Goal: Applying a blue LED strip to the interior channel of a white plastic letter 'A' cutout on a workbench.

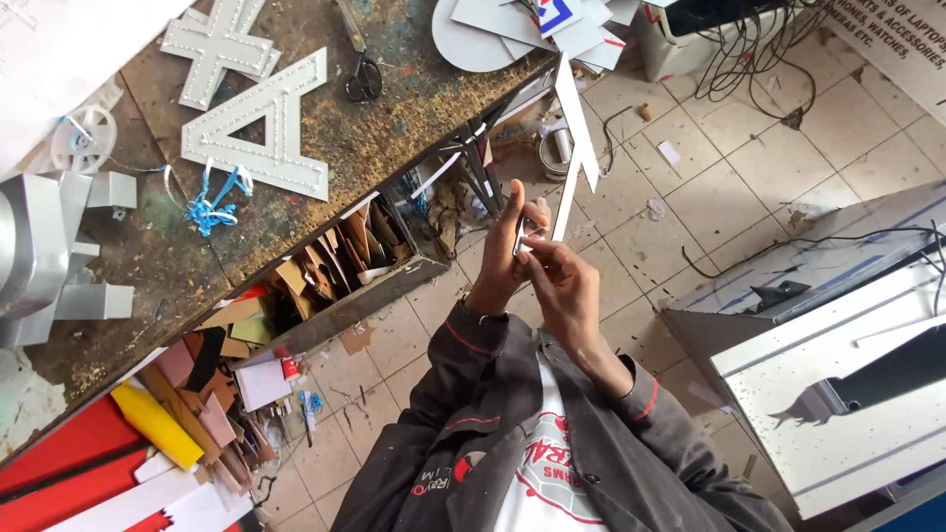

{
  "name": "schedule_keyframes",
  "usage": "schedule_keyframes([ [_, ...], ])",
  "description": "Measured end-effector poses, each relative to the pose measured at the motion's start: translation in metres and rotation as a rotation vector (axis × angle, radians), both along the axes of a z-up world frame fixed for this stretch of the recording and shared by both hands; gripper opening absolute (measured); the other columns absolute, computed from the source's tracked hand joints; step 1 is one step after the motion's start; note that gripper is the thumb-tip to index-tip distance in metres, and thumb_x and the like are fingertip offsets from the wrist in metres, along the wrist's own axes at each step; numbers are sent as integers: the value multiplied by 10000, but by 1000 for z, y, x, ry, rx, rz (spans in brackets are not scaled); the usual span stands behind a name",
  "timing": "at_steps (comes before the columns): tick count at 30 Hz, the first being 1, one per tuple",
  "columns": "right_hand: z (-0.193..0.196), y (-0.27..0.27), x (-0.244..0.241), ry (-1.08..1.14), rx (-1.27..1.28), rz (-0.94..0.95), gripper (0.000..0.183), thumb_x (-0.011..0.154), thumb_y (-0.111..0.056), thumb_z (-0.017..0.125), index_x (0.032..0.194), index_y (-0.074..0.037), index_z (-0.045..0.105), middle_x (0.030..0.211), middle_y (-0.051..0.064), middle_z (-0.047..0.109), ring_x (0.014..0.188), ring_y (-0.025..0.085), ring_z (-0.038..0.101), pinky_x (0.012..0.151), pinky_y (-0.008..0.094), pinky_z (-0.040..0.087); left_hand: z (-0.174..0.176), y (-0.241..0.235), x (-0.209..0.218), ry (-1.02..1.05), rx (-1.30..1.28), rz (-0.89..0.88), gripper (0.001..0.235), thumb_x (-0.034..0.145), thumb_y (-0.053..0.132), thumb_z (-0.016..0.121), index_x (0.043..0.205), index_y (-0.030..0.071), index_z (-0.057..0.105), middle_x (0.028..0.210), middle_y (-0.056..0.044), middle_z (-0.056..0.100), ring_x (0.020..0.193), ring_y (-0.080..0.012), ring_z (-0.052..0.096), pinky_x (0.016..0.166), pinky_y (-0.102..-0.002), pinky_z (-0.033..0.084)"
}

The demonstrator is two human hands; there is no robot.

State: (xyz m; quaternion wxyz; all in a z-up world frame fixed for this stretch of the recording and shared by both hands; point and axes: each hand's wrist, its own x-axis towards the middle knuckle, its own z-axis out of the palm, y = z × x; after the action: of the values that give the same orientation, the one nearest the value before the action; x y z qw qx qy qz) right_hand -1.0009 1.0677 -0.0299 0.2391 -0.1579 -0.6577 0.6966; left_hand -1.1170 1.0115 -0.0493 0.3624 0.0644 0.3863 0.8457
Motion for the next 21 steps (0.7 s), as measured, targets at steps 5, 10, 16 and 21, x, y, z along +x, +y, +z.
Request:
schedule_keyframes([
  [5, 5, 17, 5, -91, 18, -19, 92, 1074, -44, 820, 1127, 20, 860, 812, 140, 807, 759, 120, 743, 713, 286, 626, -18, 10, 3, 151, -167, 26, 762, 1240, 593, 405, 814, 61, 746, 794, 33, 334, 725, -36, 303, 668, -198, 291],
  [10, -11, 39, 9, -206, 81, -27, 39, 1007, -172, 890, 1018, -135, 896, 687, 17, 786, 612, 43, 667, 603, 222, 560, -8, 27, 11, 292, -317, 30, 760, 1254, 531, 415, 835, 33, 807, 779, 26, 377, 732, -59, 318, 725, -233, 332],
  [16, -17, 48, 9, -229, 88, 35, 66, 1032, -153, 746, 985, -153, 793, 612, 13, 730, 594, 43, 607, 583, 224, 486, -26, 45, 19, 233, -292, 35, 725, 1241, 531, 473, 852, 36, 833, 798, 47, 423, 730, -32, 349, 744, -211, 365],
  [21, -12, 59, 19, -210, -21, 53, 69, 1076, -79, 633, 1067, -48, 694, 666, 91, 762, 594, 166, 753, 649, 270, 568, -18, 52, 31, 168, -249, 48, 736, 1223, 559, 517, 858, -3, 822, 748, 79, 394, 637, 29, 346, 654, -183, 381],
])
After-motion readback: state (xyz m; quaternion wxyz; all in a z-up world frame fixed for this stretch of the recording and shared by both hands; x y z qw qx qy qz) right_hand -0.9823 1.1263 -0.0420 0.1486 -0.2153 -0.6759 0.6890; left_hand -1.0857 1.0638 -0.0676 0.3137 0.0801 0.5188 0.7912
